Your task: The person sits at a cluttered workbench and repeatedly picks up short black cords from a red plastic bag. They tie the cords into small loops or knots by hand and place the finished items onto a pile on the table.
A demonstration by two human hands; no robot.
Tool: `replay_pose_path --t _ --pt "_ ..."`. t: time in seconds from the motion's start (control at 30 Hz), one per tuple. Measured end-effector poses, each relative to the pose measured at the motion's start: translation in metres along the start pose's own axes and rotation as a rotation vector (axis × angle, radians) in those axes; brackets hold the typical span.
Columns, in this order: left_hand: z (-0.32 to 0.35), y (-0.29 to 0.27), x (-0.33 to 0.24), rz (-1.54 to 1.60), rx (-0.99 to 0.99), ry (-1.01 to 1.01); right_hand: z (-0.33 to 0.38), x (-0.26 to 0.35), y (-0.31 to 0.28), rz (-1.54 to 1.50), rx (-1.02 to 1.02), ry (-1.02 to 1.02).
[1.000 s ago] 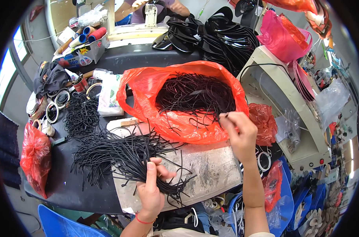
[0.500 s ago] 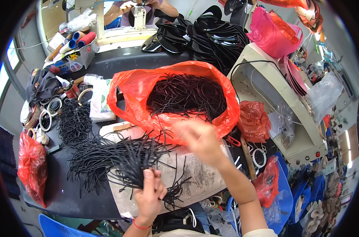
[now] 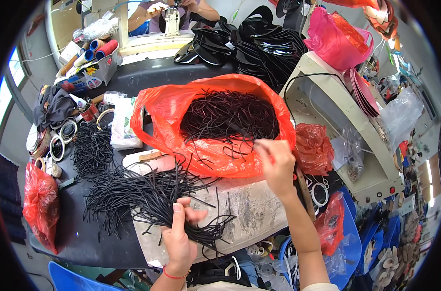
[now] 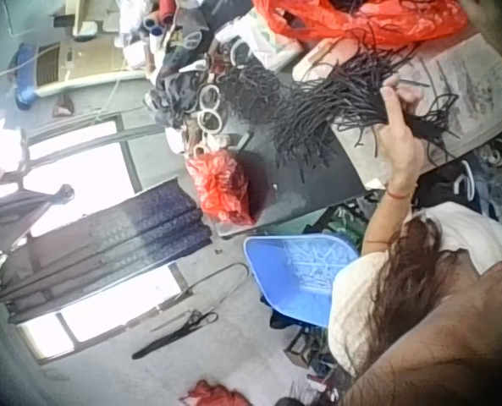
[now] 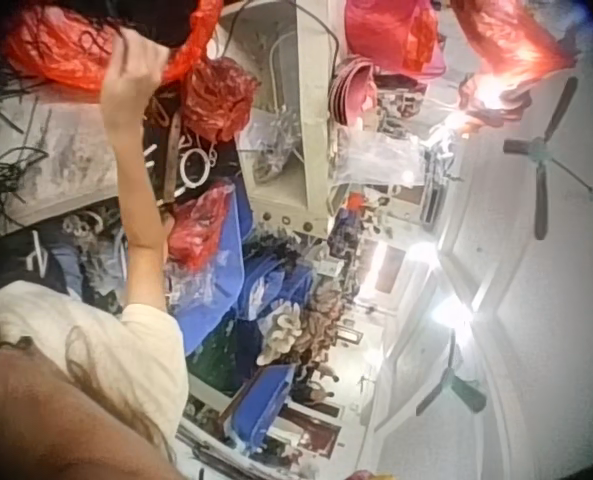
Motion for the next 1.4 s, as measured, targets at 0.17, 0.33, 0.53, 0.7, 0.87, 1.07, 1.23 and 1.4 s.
replay_pose_path --t 0.17,0.33,0.53,0.7,0.87,1.07,1.23,1.4 --pt "0.003 0.012 0.003 -0.002 0.014 0.091 0.004 0.107 -0.002 -0.516 0.22 -0.065" --pt "0.01 0.007 0.009 -0.013 0.125 -0.048 -0.003 0.114 0.013 -0.637 0.171 0.014" --pt "0.011 -0.002 -0.012 0.152 0.018 0.118 0.005 -0.033 0.041 0.177 0.168 0.248" --pt "0.009 0.011 -0.008 0.14 -0.087 0.074 0.032 -0.077 0.04 0.182 0.137 0.313" --pt "0.003 0.003 -0.004 0.078 0.045 -0.143 0.032 -0.041 0.014 -0.367 0.077 0.595" --pt "0.004 0.006 0.003 0.031 0.147 -0.274 0.04 0.044 -0.014 -0.456 0.163 0.526" --pt "0.0 0.013 0.012 -0.019 0.162 -0.3 0.046 0.085 -0.028 -0.495 0.311 0.386" --pt "0.004 0.013 0.006 0.132 0.171 -0.209 0.062 0.109 -0.014 -0.64 0.612 0.082"
Point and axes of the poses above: each hand's wrist, its own z-axis away from the middle knuckle, its own y-axis out of the palm, x = y × z, the point moved 3 cm from there along -z, towards the middle knuckle, and after that the axes turned 10 degrees about -y, right-handed, at the moved point
